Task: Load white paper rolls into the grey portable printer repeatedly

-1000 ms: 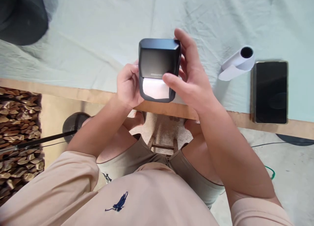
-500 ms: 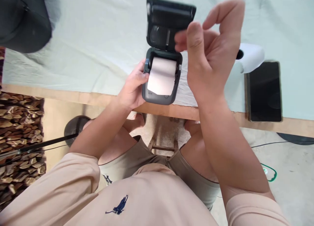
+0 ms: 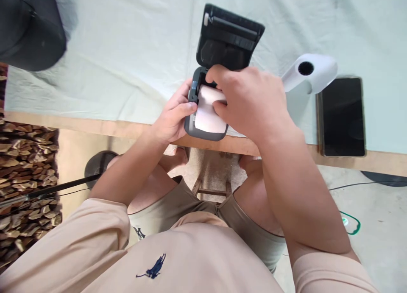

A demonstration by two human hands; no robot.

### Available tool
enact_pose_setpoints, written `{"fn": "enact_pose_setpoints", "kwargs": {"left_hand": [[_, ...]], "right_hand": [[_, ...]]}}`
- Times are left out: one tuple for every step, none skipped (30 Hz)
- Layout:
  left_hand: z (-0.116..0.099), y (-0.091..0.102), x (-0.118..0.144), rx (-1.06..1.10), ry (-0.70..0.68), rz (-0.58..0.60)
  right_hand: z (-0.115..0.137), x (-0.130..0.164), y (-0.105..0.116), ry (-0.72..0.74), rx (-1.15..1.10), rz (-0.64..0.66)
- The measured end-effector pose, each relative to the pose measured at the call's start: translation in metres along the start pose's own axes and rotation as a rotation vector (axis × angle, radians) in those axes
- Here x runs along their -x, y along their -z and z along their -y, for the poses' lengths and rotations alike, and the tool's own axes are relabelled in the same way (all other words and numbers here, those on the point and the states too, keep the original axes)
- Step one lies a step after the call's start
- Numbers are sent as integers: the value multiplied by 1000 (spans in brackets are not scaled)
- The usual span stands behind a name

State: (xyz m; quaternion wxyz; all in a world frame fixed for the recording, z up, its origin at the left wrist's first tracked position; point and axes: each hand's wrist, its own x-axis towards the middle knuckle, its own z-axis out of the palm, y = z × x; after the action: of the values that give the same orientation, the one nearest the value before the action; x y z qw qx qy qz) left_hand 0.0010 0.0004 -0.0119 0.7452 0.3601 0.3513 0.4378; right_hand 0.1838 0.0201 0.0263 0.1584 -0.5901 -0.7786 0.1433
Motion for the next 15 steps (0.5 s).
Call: {"fn": "enact_pose_setpoints", "kwargs": {"left_hand": [[1,1,-1,2,-13,2],[2,2,-1,13,-26,3],[2,3,-2,33,-36,3],[3,4,-3,58,-41,7],[3,5,-5,82,-41,10],[3,5,-6,102,-39,11],[2,6,-7,118,-35,9],[2,7,-8,130,-28,6],[1,7,-9,141,-20,3],[0,7,-10,150,-12,-2],[-1,8,-10,159,-5,-7],[-2,8,-11,167,-3,-7],[-3,7,-11,170,-4,-6],[-3,7,-10,169,-8,-1],[-3,7,-10,165,-12,7]], "right_hand": [[1,1,1,10,-56,-9],[3,2,3,26,-138,-29],[4,4,5,37,-251,-57],[4,6,7,44,-392,-94],[4,8,9,40,-553,-159],[2,10,11,18,-716,-232],[-1,10,11,-23,-869,-303],[-5,9,11,-83,-998,-360],[-11,7,8,-159,-1095,-392],[-17,5,3,-243,-1153,-407],[-24,2,-3,-326,-1175,-402],[-31,-1,-10,-385,-1174,-389],[-38,-3,-18,-437,-1129,-418],[-44,-4,-26,-450,-1094,-432],[-50,-4,-33,-442,-1054,-444]]}}
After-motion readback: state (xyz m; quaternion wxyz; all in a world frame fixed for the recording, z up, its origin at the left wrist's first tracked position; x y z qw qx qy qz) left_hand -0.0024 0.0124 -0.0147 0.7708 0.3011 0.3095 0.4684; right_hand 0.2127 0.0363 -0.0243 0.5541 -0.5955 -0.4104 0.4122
